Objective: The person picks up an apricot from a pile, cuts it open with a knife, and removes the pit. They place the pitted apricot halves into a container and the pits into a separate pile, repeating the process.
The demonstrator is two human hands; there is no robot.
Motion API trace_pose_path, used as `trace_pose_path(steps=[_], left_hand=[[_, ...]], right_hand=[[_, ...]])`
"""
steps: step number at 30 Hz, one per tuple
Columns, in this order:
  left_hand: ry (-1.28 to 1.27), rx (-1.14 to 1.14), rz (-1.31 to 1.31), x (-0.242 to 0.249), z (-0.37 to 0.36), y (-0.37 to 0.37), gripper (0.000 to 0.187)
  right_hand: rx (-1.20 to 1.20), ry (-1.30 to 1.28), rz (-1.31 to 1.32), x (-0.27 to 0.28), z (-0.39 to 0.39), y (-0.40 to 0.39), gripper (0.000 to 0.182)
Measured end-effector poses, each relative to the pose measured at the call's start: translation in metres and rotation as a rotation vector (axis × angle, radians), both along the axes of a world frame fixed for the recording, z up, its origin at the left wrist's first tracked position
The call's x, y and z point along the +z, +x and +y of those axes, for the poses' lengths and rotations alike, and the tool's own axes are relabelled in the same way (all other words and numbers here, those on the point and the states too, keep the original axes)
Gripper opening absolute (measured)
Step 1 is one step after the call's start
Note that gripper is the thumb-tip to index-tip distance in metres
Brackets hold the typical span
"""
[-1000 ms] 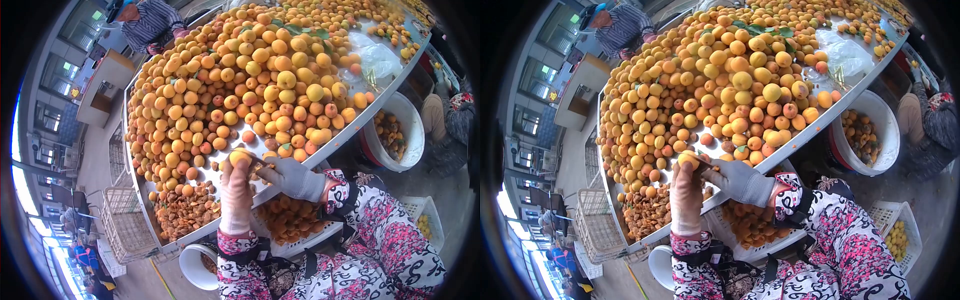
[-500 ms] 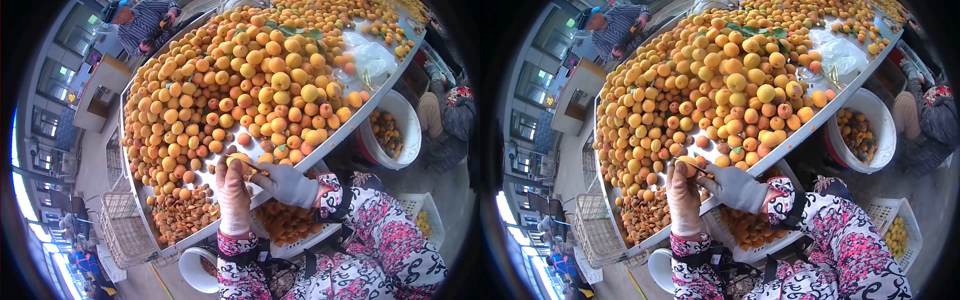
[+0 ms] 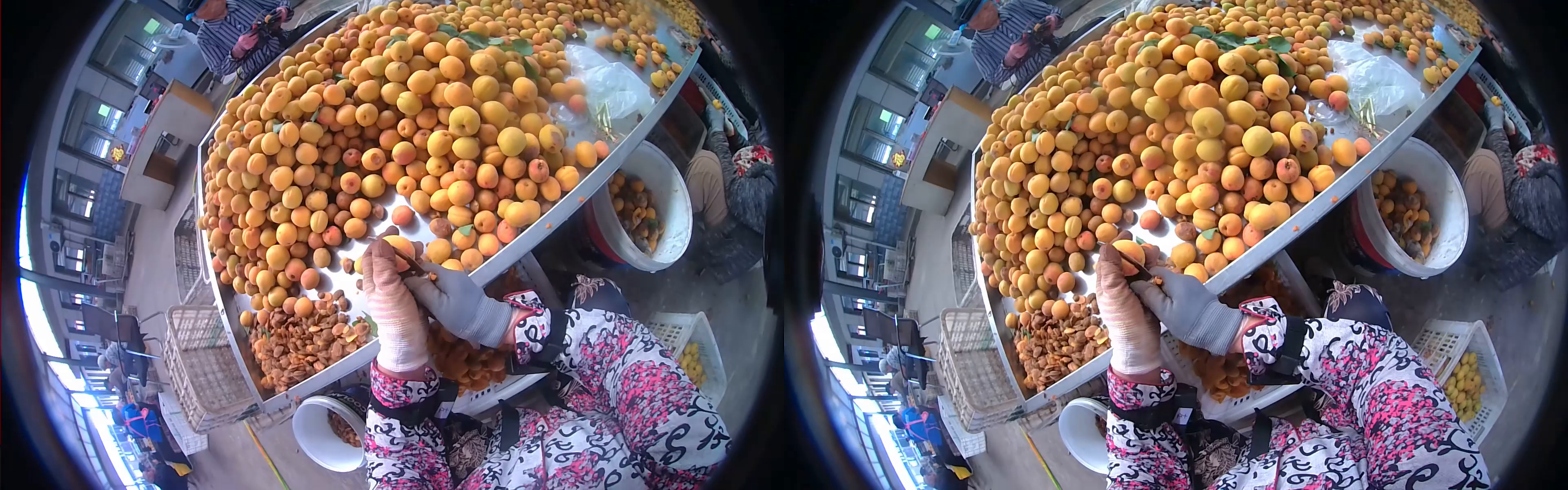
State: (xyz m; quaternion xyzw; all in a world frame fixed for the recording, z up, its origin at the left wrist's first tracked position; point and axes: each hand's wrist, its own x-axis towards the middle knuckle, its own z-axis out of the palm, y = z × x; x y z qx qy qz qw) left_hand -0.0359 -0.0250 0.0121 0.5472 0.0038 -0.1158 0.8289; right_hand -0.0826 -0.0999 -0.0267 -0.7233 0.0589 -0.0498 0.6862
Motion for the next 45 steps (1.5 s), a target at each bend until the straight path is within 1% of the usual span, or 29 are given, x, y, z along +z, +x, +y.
trace_pose_path(steps=[5, 7, 8, 9, 11, 12, 13, 15, 16, 17, 19, 22, 23, 25, 26, 27, 28, 29, 31, 32, 35, 37, 39, 40, 41, 42, 43, 44, 45], left_hand=[[0.126, -0.032, -0.019, -0.033, 0.012, 0.016, 0.042], [0.186, -0.054, -0.214, -0.047, 0.019, 0.026, 0.042], [0.276, 0.031, -0.234, -0.048, 0.017, 0.024, 0.032], [0.277, 0.043, -0.238, -0.037, 0.017, 0.024, 0.032], [0.205, 0.114, -0.216, -0.02, 0.017, 0.023, 0.03], [0.343, 0.071, -0.456, -0.019, 0.017, 0.02, 0.028], [0.345, 0.073, -0.455, -0.022, 0.016, 0.016, 0.028], [0.692, 0.05, -0.763, -0.032, 0.004, 0.006, 0.027], [0.623, -0.052, -0.608, -0.016, -0.005, -0.007, 0.027], [0.671, -0.025, -0.733, -0.019, -0.01, -0.009, 0.027], [0.594, -0.015, -0.677, -0.028, -0.015, -0.005, 0.027], [0.701, -0.02, -0.745, -0.021, -0.014, -0.007, 0.028], [0.701, -0.022, -0.74, -0.025, -0.016, -0.009, 0.028], [0.253, -0.096, -0.433, -0.032, -0.022, -0.015, 0.033], [0.252, -0.101, -0.429, -0.032, -0.021, -0.014, 0.033], [0.454, -0.089, -0.486, -0.029, -0.02, -0.012, 0.036], [0.655, -0.078, -0.541, -0.026, -0.019, -0.011, 0.038], [0.653, -0.085, -0.536, -0.021, -0.021, -0.012, 0.038], [-0.107, -0.148, 0.342, -0.01, -0.024, -0.013, 0.04], [-0.135, -0.196, 0.399, -0.006, -0.022, -0.014, 0.041], [-0.226, -0.245, 0.523, -0.003, -0.017, -0.014, 0.042], [-0.271, -0.279, 0.539, -0.028, -0.008, -0.014, 0.043], [-0.123, -0.318, 0.207, -0.049, -0.002, -0.017, 0.044], [-0.222, -0.222, 0.386, -0.049, -0.005, -0.015, 0.04], [-0.227, -0.233, 0.381, -0.047, -0.003, -0.008, 0.04], [-0.313, -0.279, 0.541, -0.039, 0.002, 0.003, 0.042], [-0.397, -0.324, 0.702, -0.028, 0.002, 0.009, 0.046], [-0.346, -0.196, 0.74, -0.016, -0.005, 0.012, 0.044], [-0.467, -0.352, 0.567, -0.023, 0.001, 0.014, 0.045]], right_hand=[[0.046, 0.213, 0.075, -0.007, -0.002, 0.004, 0.03], [0.103, 0.135, 0.148, 0.006, -0.011, 0.004, 0.03], [0.151, 0.087, 0.245, 0.019, -0.018, 0.003, 0.029], [0.195, 0.039, 0.342, 0.028, -0.025, 0.003, 0.028], [0.063, 0.073, 0.224, 0.01, -0.036, 0.008, 0.029], [-0.047, 0.253, 0.203, 0.046, -0.042, 0.007, 0.03], [-0.045, 0.254, 0.204, 0.047, -0.045, 0.013, 0.03], [-0.165, 0.274, 0.119, 0.044, -0.049, 0.02, 0.039], [-0.19, 0.27, 0.041, 0.035, -0.044, 0.022, 0.039], [-0.201, 0.325, 0.056, 0.026, -0.042, 0.023, 0.038], [-0.267, 0.435, 0.113, 0.036, -0.037, 0.023, 0.025], [-0.271, 0.367, 0.027, 0.031, -0.038, 0.024, 0.022], [-0.271, 0.366, 0.032, 0.031, -0.037, 0.023, 0.022], [-0.334, 0.157, -0.097, 0.034, -0.033, 0.022, 0.019], [-0.396, 0.009, -0.305, 0.034, -0.031, 0.024, 0.016], [-0.401, 0.008, -0.297, 0.034, -0.033, 0.024, 0.016], [-0.369, -0.14, -0.364, 0.035, -0.037, 0.024, 0.012], [-0.334, -0.287, -0.429, 0.035, -0.039, 0.024, 0.008], [-0.344, -0.334, -0.51, 0.033, -0.041, 0.026, 0.01], [-0.314, -0.419, -0.526, 0.034, -0.043, 0.026, 0.011], [-0.27, -0.541, -0.535, 0.032, -0.045, 0.025, 0.017], [-0.196, -0.63, -0.623, 0.028, -0.044, 0.025, 0.018], [-0.143, -0.712, -0.675, 0.031, -0.045, 0.023, 0.02], [-0.145, -0.654, -0.688, 0.03, -0.044, 0.022, 0.019], [-0.145, -0.599, -0.708, 0.03, -0.044, 0.022, 0.018], [-0.185, -0.455, -0.653, 0.029, -0.043, 0.023, 0.011], [-0.188, -0.462, -0.657, 0.038, -0.046, 0.022, 0.011], [-0.18, -0.01, -0.348, 0.051, -0.05, 0.019, 0.008], [-0.16, 0.437, -0.028, 0.058, -0.051, 0.018, 0.005]])
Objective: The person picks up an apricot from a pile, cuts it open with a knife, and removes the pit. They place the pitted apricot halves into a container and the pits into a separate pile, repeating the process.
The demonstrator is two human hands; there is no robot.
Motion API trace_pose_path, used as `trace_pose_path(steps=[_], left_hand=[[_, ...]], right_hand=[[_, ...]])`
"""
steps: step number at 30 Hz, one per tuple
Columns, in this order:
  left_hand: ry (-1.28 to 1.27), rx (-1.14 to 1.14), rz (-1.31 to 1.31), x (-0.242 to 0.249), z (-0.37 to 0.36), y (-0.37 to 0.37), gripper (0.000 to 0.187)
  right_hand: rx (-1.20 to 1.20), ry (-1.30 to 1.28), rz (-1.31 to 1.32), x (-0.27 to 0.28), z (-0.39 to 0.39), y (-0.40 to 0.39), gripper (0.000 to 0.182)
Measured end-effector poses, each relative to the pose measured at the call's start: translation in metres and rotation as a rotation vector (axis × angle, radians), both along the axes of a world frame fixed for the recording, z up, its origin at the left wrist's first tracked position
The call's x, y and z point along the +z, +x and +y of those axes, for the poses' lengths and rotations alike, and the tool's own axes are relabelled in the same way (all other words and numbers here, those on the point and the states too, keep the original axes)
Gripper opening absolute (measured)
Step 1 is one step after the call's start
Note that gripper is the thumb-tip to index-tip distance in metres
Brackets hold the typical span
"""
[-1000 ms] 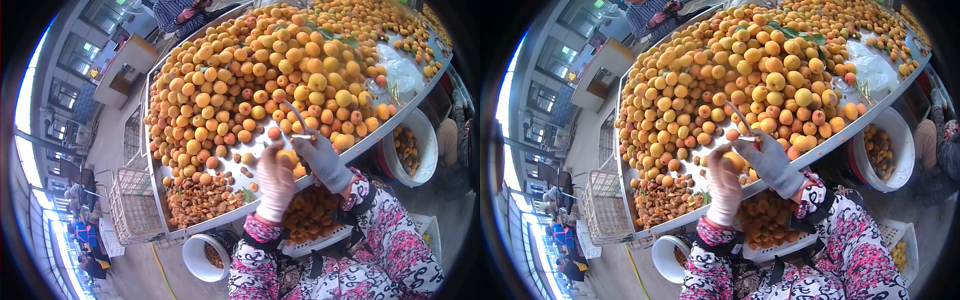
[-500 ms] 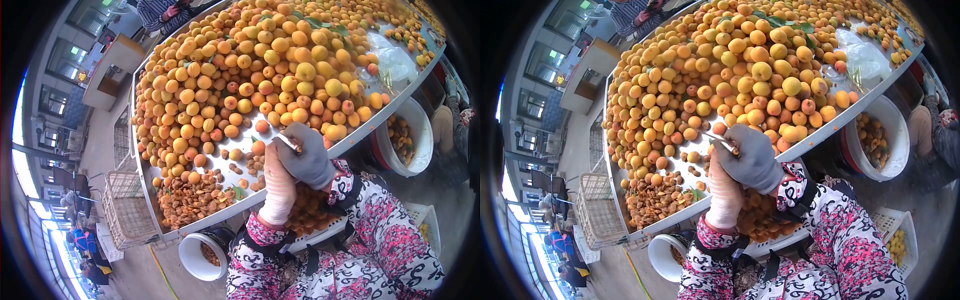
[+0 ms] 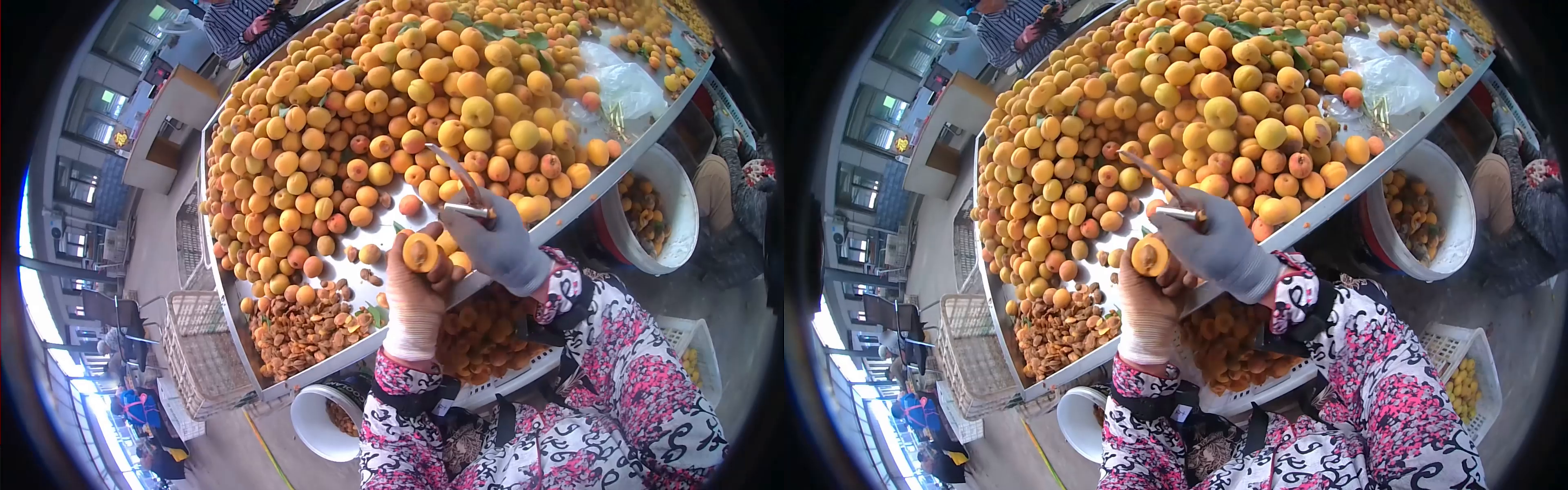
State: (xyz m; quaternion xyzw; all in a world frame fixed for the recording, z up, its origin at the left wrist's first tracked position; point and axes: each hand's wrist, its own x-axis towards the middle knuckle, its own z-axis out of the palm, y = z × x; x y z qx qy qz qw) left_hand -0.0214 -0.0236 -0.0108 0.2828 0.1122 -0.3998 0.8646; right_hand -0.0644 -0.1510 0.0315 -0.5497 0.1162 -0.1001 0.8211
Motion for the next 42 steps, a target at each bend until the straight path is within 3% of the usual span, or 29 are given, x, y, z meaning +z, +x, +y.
trace_pose_path(steps=[1, 3, 4, 5, 6, 8, 10, 11, 12, 14, 15, 16, 18, 19, 20, 21, 22, 23, 24, 26, 27, 30, 34, 36, 38, 39, 40, 41, 42], left_hand=[[-0.093, -0.057, -0.028, -0.014, 0.01, 0.007, 0.046], [-0.179, -0.113, -0.05, -0.021, 0.016, 0.01, 0.049], [0.045, 0.063, -0.008, -0.007, 0.01, 0.005, 0.052], [0.27, 0.237, 0.034, 0.0, 0.006, 0.003, 0.056], [0.264, 0.134, -0.267, -0.015, 0.026, 0.006, 0.063], [-0.29, -0.095, -0.079, -0.036, 0.044, 0.022, 0.06], [-0.268, -0.088, -0.085, -0.032, 0.039, 0.017, 0.054], [-0.249, -0.076, -0.094, -0.029, 0.035, 0.014, 0.048], [-0.23, -0.068, -0.101, -0.028, 0.032, 0.011, 0.043], [-0.259, -0.175, -0.214, -0.033, 0.028, 0.012, 0.043], [-0.034, -0.044, -0.139, -0.02, 0.021, 0.002, 0.046], [-0.035, -0.052, -0.133, -0.009, 0.013, -0.006, 0.046], [0.375, 0.024, -0.429, 0.005, 0.0, -0.015, 0.045], [0.383, -0.149, -0.556, -0.006, 0.008, -0.008, 0.049], [0.381, -0.155, -0.554, -0.007, 0.01, -0.007, 0.049], [0.303, -0.179, -0.422, -0.006, 0.01, -0.007, 0.05], [0.226, -0.201, -0.29, -0.005, 0.01, -0.008, 0.052], [0.379, -0.243, -0.513, -0.002, 0.008, -0.009, 0.054], [0.378, -0.246, -0.514, -0.001, 0.004, -0.011, 0.054], [0.267, -0.103, -0.095, -0.002, -0.006, -0.016, 0.054], [0.119, -0.237, -0.107, -0.005, -0.004, -0.014, 0.054], [-0.018, -0.29, -0.101, -0.008, -0.003, -0.013, 0.046], [0.052, -0.241, -0.081, -0.002, -0.005, -0.016, 0.047], [0.23, -0.158, -0.496, 0.007, -0.009, -0.021, 0.045], [0.175, -0.194, -0.338, 0.001, -0.008, -0.014, 0.044], [0.119, -0.228, -0.179, 0.002, -0.009, -0.011, 0.043], [0.119, -0.228, -0.179, 0.006, -0.01, -0.012, 0.043], [0.183, -0.208, -0.248, 0.01, -0.012, -0.015, 0.042], [0.246, -0.187, -0.315, 0.014, -0.014, -0.017, 0.042]], right_hand=[[0.003, -0.001, -0.005, 0.0, 0.0, 0.0, 0.005], [0.341, -0.084, 0.047, -0.003, -0.002, -0.004, 0.023], [0.509, -0.126, 0.073, -0.006, -0.004, -0.008, 0.033], [0.617, -0.352, 0.003, -0.024, -0.004, -0.009, 0.038], [0.718, -0.62, 0.057, -0.016, -0.004, -0.011, 0.043], [0.891, -0.714, 0.116, -0.011, -0.006, -0.005, 0.046], [0.665, -0.622, 0.05, -0.01, -0.007, -0.003, 0.034], [0.601, -0.509, 0.157, -0.006, -0.012, 0.0, 0.032], [0.377, -0.181, 0.141, -0.006, -0.008, 0.003, 0.029], [0.389, 0.063, 0.041, 0.002, -0.031, 0.008, 0.027], [0.341, 0.159, 0.025, 0.004, -0.034, 0.009, 0.029], [0.294, 0.255, 0.008, 0.006, -0.033, 0.011, 0.031], [0.234, 0.234, -0.007, 0.009, -0.033, 0.01, 0.033], [0.178, 0.25, -0.049, 0.008, -0.033, 0.01, 0.034], [0.123, 0.265, -0.091, 0.008, -0.033, 0.011, 0.034], [0.089, 0.349, -0.177, 0.01, -0.034, 0.011, 0.035], [0.085, 0.349, -0.175, 0.013, -0.034, 0.011, 0.035], [0.037, 0.356, -0.193, 0.017, -0.034, 0.01, 0.035], [-0.01, 0.365, -0.212, 0.021, -0.034, 0.009, 0.036], [-0.02, 0.395, -0.222, 0.027, -0.032, 0.01, 0.034], [0.012, 0.364, -0.239, 0.026, -0.032, 0.011, 0.032], [0.054, 0.374, -0.282, 0.022, -0.027, 0.01, 0.025], [-0.012, 0.208, -0.285, 0.026, -0.022, 0.008, 0.019], [-0.041, 0.118, -0.35, 0.028, -0.018, 0.005, 0.02], [-0.042, 0.117, -0.278, 0.032, -0.015, 0.001, 0.022], [-0.086, -0.059, -0.328, 0.03, -0.013, 0.001, 0.03], [-0.13, -0.235, -0.375, 0.028, -0.011, 0.002, 0.048], [-0.105, -0.179, -0.373, 0.026, -0.01, 0.002, 0.067], [-0.104, -0.179, -0.372, 0.026, -0.01, 0.002, 0.067]])
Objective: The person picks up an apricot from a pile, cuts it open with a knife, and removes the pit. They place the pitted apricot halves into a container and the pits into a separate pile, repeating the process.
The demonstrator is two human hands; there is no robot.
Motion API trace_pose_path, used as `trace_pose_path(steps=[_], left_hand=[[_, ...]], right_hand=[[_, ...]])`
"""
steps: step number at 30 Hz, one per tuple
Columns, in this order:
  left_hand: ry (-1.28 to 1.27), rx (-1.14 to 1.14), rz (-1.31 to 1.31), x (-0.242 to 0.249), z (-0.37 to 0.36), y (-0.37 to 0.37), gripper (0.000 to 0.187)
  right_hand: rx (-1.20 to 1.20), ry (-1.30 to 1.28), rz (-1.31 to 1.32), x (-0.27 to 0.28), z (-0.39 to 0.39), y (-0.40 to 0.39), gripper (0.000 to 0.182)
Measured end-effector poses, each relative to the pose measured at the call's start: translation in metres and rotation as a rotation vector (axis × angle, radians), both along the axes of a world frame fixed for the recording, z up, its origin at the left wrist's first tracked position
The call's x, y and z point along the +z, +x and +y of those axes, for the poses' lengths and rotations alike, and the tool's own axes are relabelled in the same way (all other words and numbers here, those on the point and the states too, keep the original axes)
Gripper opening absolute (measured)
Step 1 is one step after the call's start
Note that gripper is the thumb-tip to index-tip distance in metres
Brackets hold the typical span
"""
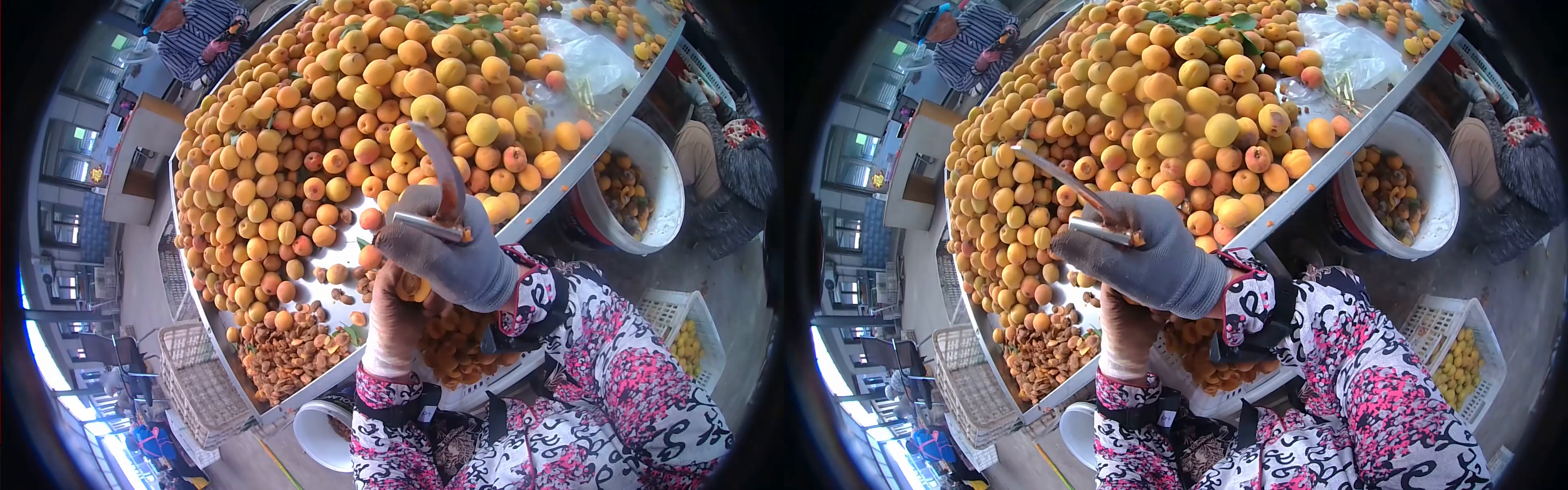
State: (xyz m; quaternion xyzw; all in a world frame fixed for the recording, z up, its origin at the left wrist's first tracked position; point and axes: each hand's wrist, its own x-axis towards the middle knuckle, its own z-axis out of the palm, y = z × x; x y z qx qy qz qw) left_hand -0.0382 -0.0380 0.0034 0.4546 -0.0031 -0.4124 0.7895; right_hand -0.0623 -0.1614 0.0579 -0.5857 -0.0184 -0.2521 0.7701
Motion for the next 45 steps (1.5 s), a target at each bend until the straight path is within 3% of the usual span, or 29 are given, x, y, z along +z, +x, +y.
trace_pose_path(steps=[3, 5, 7, 9, 12, 14, 15, 16, 17, 18, 20, 21, 22, 23, 24, 25, 30, 32, 34, 35, 36, 38, 42, 43, 44, 45], left_hand=[[-0.018, 0.025, 0.125, -0.007, 0.002, 0.001, 0.041], [-0.042, -0.009, 0.164, -0.015, 0.009, 0.002, 0.04], [-0.026, -0.07, 0.163, -0.015, 0.01, 0.003, 0.04], [-0.11, -0.111, 0.212, -0.018, 0.011, 0.003, 0.043], [-0.147, -0.125, 0.243, -0.018, 0.01, 0.004, 0.049], [-0.268, -0.214, 0.436, -0.022, 0.013, 0.01, 0.046], [-0.268, -0.211, 0.435, -0.01, 0.005, 0.002, 0.046], [0.059, 0.045, 0.33, 0.012, -0.01, -0.012, 0.048], [0.381, 0.314, 0.203, 0.027, -0.016, -0.015, 0.052], [0.163, 0.088, 0.133, -0.005, 0.011, -0.003, 0.051], [0.072, -0.003, -0.188, -0.013, 0.014, 0.0, 0.042], [0.037, 0.157, 0.03, -0.002, 0.01, -0.005, 0.032], [-0.401, -0.112, 0.313, -0.012, 0.013, 0.009, 0.03], [-0.213, -0.02, 0.353, -0.012, 0.011, 0.012, 0.031], [-0.026, 0.069, 0.397, -0.006, 0.007, 0.012, 0.032], [-0.253, -0.098, 0.45, -0.011, 0.012, 0.018, 0.036], [-0.31, -0.151, 0.465, -0.011, 0.018, 0.019, 0.032], [-0.284, -0.13, 0.462, -0.002, 0.015, 0.012, 0.031], [0.307, 0.158, -0.044, 0.021, 0.002, -0.001, 0.03], [0.238, 0.132, 0.267, 0.023, 0.01, 0.008, 0.031], [0.237, 0.13, 0.271, 0.014, 0.011, 0.01, 0.031], [0.157, 0.174, 0.051, -0.015, 0.016, 0.012, 0.032], [-0.01, 0.257, -0.39, -0.071, 0.027, 0.014, 0.034], [-0.055, 0.278, -0.498, -0.078, 0.028, 0.013, 0.035], [0.131, 0.297, -0.623, -0.054, 0.02, 0.009, 0.04], [0.168, 0.303, -0.326, -0.028, 0.016, 0.007, 0.04]], right_hand=[[-0.002, -0.062, 0.104, -0.002, -0.001, 0.003, 0.052], [0.036, 0.225, 0.03, -0.013, -0.001, 0.011, 0.022], [0.124, 0.377, 0.085, -0.021, -0.009, 0.016, 0.023], [0.21, 0.664, 0.23, -0.019, -0.014, 0.023, 0.046], [0.302, 0.762, 0.188, -0.018, -0.019, 0.025, 0.047], [0.29, 0.653, 0.214, -0.021, -0.014, 0.019, 0.042], [0.127, 0.246, 0.103, -0.022, -0.005, 0.017, 0.032], [-0.033, -0.16, -0.017, -0.021, 0.004, 0.015, 0.024], [0.03, -0.292, -0.011, -0.014, 0.006, 0.004, 0.021], [0.167, -0.225, 0.062, -0.013, 0.004, 0.004, 0.029], [0.009, -0.183, -0.102, -0.021, 0.016, 0.01, 0.019], [-0.102, -0.401, -0.085, -0.019, 0.013, 0.013, 0.017], [-0.224, -0.622, -0.055, -0.019, 0.012, 0.014, 0.016], [-0.098, 0.133, 0.119, -0.019, 0.021, 0.016, 0.031], [0.058, 0.512, 0.229, -0.006, 0.009, 0.02, 0.043], [0.131, 0.597, 0.22, -0.009, 0.0, 0.024, 0.044], [0.224, 0.763, 0.242, -0.018, -0.008, 0.031, 0.048], [0.06, 0.356, 0.243, -0.007, 0.0, 0.024, 0.042], [-0.161, -0.467, -0.081, -0.023, 0.012, 0.021, 0.023], [-0.027, -0.321, 0.125, -0.023, 0.019, 0.012, 0.008], [0.047, -0.337, -0.007, -0.023, 0.023, 0.009, 0.016], [0.114, -0.826, -0.314, -0.032, 0.03, 0.017, 0.019], [0.126, -0.967, -0.342, -0.041, 0.044, 0.02, 0.022], [0.004, -0.758, -0.362, -0.037, 0.042, 0.022, 0.018], [-0.113, -0.547, -0.377, -0.03, 0.038, 0.023, 0.02], [-0.012, -0.352, -0.235, -0.02, 0.031, 0.019, 0.029]])
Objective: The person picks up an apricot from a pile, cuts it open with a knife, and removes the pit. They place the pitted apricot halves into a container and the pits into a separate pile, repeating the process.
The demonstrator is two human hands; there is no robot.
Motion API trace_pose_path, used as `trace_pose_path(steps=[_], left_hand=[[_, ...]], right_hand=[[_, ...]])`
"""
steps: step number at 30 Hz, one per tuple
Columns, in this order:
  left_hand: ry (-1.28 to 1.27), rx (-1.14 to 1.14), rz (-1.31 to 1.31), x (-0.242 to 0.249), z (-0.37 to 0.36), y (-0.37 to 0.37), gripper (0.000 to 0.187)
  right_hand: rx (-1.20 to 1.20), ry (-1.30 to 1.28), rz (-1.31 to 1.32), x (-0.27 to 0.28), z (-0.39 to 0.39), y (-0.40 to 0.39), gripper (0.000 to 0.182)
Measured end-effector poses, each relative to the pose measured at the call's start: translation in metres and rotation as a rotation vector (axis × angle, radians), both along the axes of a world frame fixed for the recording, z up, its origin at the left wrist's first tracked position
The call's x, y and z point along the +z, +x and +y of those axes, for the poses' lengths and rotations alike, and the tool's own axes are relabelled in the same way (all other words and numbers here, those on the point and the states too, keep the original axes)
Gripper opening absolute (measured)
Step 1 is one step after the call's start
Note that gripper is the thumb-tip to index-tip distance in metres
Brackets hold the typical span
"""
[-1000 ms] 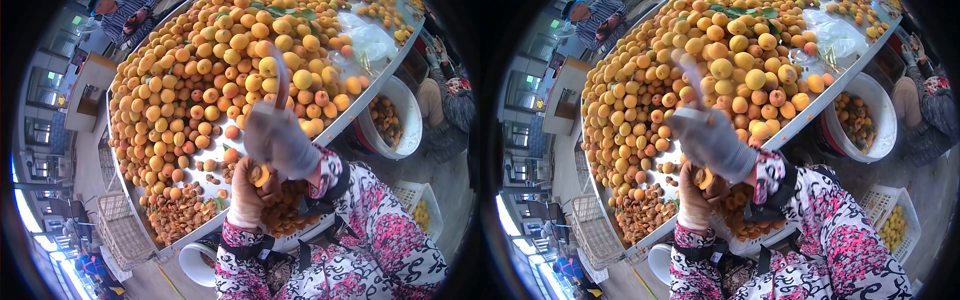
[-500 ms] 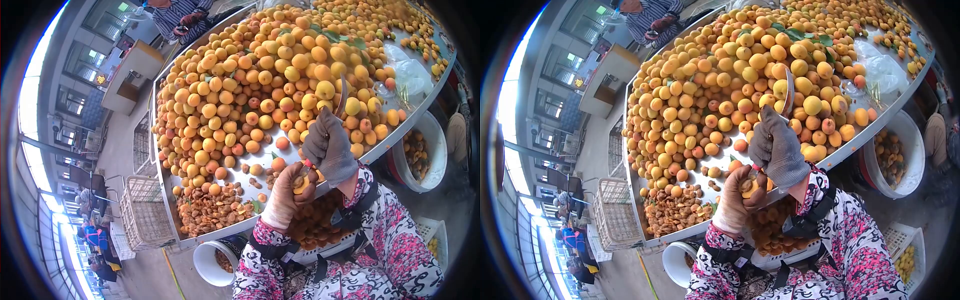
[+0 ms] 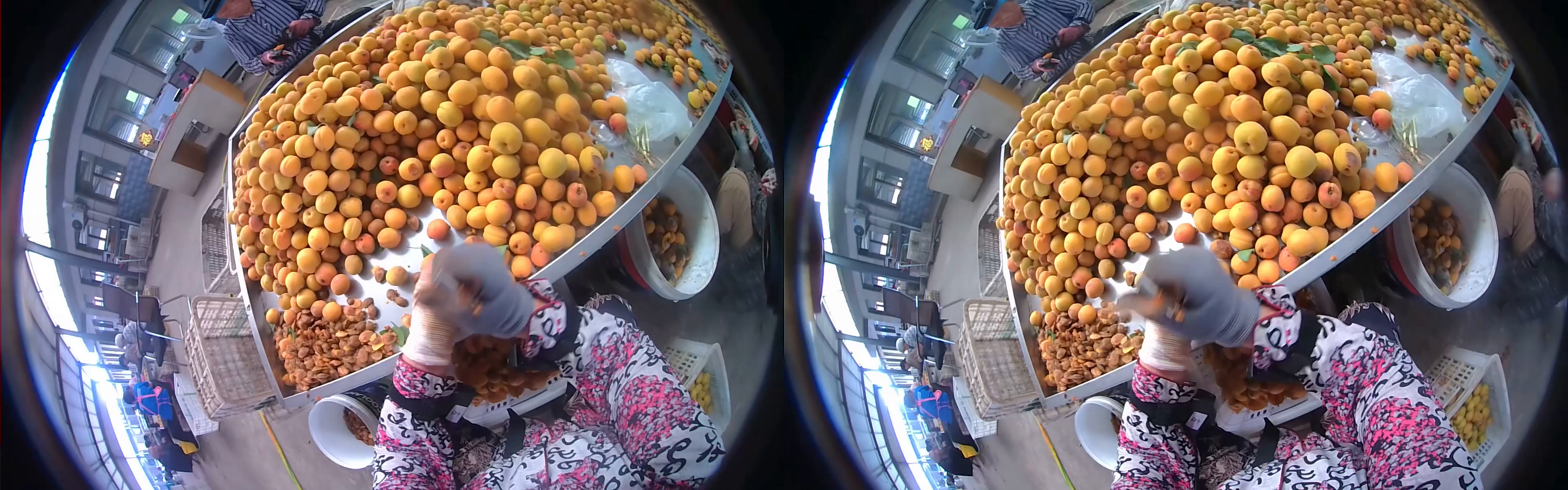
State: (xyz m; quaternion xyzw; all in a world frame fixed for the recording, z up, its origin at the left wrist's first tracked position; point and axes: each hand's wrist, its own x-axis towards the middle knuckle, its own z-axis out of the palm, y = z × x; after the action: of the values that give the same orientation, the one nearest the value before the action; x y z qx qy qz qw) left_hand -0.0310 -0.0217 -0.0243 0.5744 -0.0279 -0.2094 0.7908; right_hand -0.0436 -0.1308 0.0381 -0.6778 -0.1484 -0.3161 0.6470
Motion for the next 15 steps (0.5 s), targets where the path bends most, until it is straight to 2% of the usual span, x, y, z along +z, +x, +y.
trace_pose_path(steps=[1, 2, 3, 4, 5, 6, 8, 11, 13, 15], left_hand=[[-0.013, 0.029, 0.296, 0.029, -0.003, 0.006, 0.04], [-0.131, -0.026, 0.582, 0.004, 0.007, 0.026, 0.035], [-0.11, -0.033, 0.524, 0.021, 0.002, 0.026, 0.032], [-0.222, -0.093, 0.528, 0.008, 0.008, 0.033, 0.032], [-0.333, -0.154, 0.531, -0.005, 0.013, 0.04, 0.032], [-0.332, -0.158, 0.532, 0.0, 0.009, 0.036, 0.032], [-0.289, 0.036, 0.472, 0.014, -0.002, 0.025, 0.031], [-0.247, 0.068, 0.476, 0.009, 0.002, 0.027, 0.03], [-0.183, 0.163, 0.507, 0.028, -0.008, 0.016, 0.029], [-0.184, 0.14, 0.582, 0.019, -0.003, 0.019, 0.026]], right_hand=[[-0.01, 0.13, 0.155, -0.004, -0.003, 0.0, 0.033], [-0.062, 0.059, 0.246, -0.001, -0.012, 0.002, 0.032], [-0.115, -0.014, 0.332, 0.003, -0.021, 0.006, 0.032], [-0.157, -0.119, 0.404, 0.001, -0.023, 0.007, 0.029], [-0.162, -0.12, 0.404, -0.01, -0.02, 0.007, 0.029], [-0.18, -0.301, 0.421, -0.027, -0.014, 0.005, 0.026], [-0.164, -0.621, 0.421, -0.044, -0.008, -0.001, 0.027], [-0.147, -0.728, 0.467, -0.032, -0.002, -0.005, 0.032], [-0.116, -0.691, 0.437, -0.038, -0.001, -0.007, 0.037], [-0.112, -0.698, 0.465, -0.038, -0.001, -0.009, 0.036]])
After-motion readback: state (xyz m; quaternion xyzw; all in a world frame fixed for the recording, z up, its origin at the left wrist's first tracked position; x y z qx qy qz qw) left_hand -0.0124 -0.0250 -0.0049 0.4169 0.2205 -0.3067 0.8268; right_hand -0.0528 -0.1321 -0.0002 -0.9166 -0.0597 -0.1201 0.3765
